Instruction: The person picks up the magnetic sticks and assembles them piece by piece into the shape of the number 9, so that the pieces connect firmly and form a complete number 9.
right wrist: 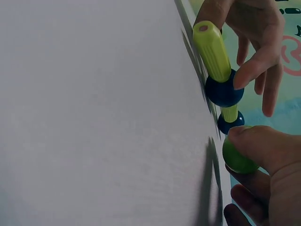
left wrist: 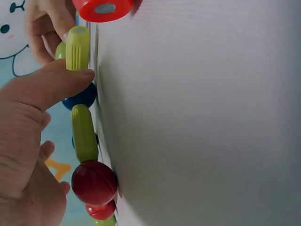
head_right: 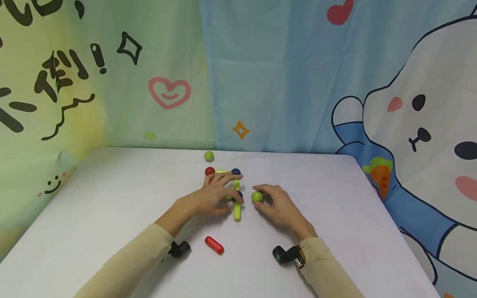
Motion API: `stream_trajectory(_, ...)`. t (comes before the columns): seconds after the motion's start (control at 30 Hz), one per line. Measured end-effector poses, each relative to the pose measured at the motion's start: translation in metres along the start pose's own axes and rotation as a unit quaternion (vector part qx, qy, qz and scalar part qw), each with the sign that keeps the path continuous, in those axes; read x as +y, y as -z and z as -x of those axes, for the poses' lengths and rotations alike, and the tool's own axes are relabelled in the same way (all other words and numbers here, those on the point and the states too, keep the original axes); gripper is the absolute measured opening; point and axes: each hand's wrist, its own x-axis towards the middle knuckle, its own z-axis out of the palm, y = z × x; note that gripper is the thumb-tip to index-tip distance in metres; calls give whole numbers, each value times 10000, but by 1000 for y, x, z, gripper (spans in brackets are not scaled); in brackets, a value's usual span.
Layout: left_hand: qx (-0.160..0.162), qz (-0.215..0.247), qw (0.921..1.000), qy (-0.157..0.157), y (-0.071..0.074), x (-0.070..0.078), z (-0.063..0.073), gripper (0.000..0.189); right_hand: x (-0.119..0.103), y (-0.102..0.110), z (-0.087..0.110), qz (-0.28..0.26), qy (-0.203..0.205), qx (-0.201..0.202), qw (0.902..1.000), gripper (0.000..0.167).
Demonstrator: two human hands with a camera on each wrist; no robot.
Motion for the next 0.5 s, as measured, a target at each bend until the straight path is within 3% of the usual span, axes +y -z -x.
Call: stream_trajectory(0.5, -140, -207, 9997, -54, -6, 6, -7, 30, -9, -3, 19, -19, -102, -66, 9999, 36)
